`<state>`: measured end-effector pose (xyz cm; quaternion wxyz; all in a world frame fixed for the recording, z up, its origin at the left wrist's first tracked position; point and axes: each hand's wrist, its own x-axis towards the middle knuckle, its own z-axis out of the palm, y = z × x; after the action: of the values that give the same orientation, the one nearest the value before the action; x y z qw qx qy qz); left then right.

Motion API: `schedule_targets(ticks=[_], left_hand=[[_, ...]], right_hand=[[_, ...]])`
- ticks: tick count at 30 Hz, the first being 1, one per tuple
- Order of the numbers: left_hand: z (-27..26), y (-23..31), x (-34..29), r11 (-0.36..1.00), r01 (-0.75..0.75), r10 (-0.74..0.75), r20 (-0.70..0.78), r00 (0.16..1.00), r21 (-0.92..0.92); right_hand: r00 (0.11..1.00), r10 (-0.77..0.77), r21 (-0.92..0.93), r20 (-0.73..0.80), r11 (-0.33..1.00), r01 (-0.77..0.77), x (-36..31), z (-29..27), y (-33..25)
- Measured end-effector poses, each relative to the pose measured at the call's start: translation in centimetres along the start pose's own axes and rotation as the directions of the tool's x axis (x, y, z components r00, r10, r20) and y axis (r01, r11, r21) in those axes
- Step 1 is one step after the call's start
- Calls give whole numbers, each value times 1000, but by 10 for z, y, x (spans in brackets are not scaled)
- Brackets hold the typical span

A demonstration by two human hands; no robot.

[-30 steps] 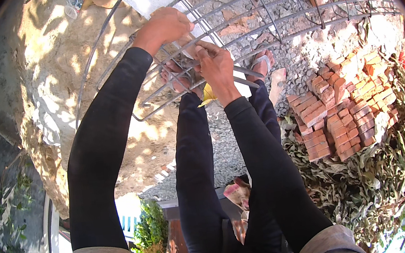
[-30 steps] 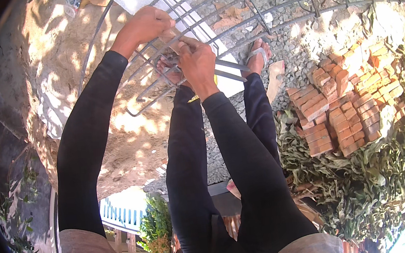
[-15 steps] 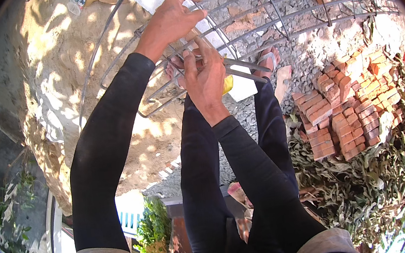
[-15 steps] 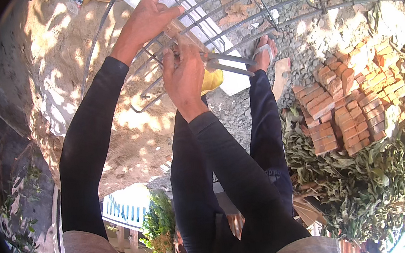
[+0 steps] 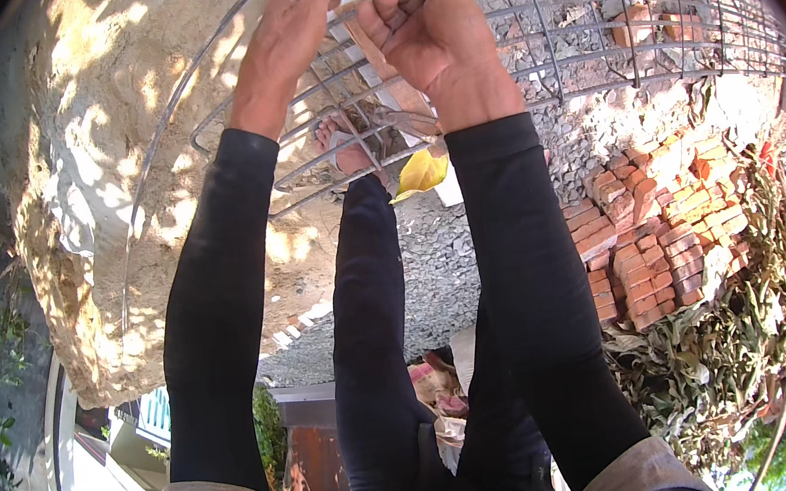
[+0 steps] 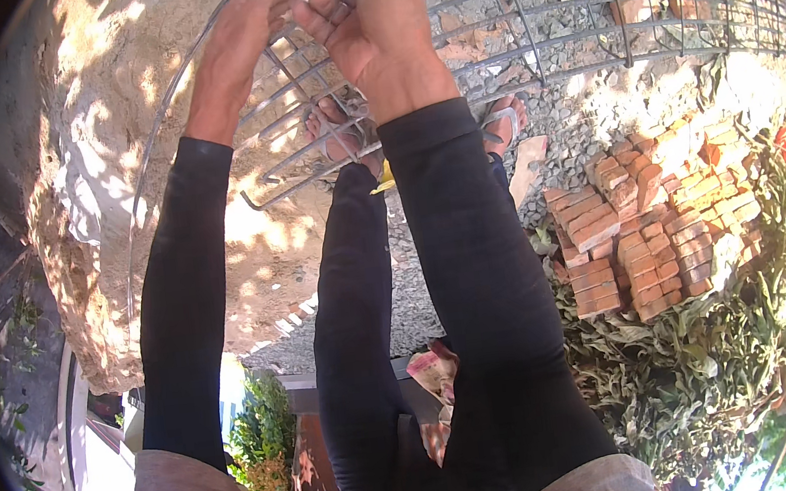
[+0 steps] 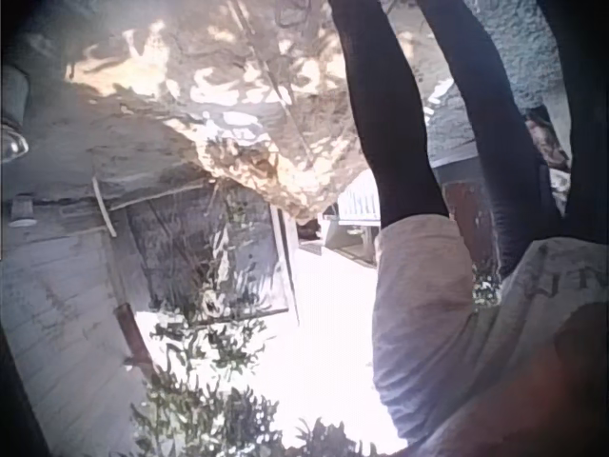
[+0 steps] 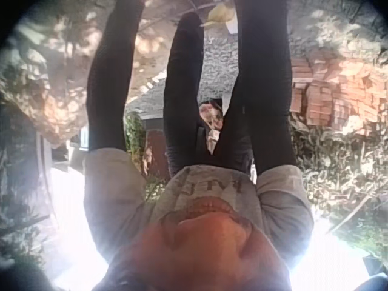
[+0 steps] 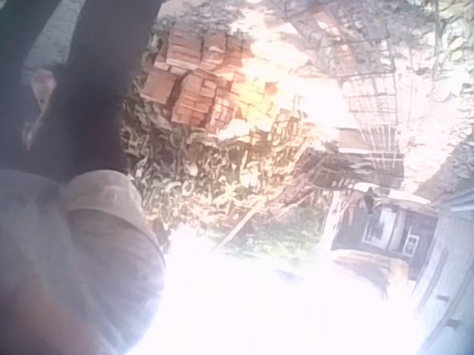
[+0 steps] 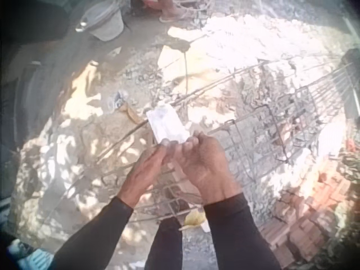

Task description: The person binds steel bars together using wire and a pair of pliers, repeatedly twisting the wire to secure the metal frame.

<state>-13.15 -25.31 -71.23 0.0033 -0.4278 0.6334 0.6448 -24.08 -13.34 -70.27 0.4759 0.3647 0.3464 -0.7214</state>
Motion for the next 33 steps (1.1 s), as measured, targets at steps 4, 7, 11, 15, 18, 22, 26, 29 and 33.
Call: schedule_targets(ticks=[4, 7, 11, 15, 18, 22, 26, 29, 33], left_hand=[[61, -52, -79, 894, 276, -224, 183, 957, -352], [85, -42, -104, 983, 169, -156, -153, 976, 75], [102, -73, -89, 887, -77, 208, -245, 947, 455], [122, -52, -76, 849, -60, 113, -70, 991, 525], [132, -74, -83, 843, -167, 290, -169, 942, 512], [142, -88, -77, 953, -127, 197, -242, 950, 277], [132, -105, -69, 930, -235, 305, -236, 923, 284], [131, -105, -70, 871, -256, 361, -193, 912, 418], [134, -113, -68, 874, -284, 386, -209, 898, 394]], right_hand=[[945, 286, -261, 155, 935, -240, -2, -35, -42], [938, 327, -747, -114, 594, -298, -69, -31, -56], [929, 193, -927, -315, 145, -345, -91, -50, -77], [961, 102, -499, 258, -837, 223, -78, -87, -110], [924, -76, -422, 374, -901, 96, -67, -49, -78], [862, 345, 182, 371, -937, 297, -58, -22, -66], [837, 411, 29, 361, -902, 430, -56, -4, -65], [909, 394, -94, 139, -908, 408, -26, 5, -57], [892, 288, -232, 347, -895, 380, -5, -49, -48]])
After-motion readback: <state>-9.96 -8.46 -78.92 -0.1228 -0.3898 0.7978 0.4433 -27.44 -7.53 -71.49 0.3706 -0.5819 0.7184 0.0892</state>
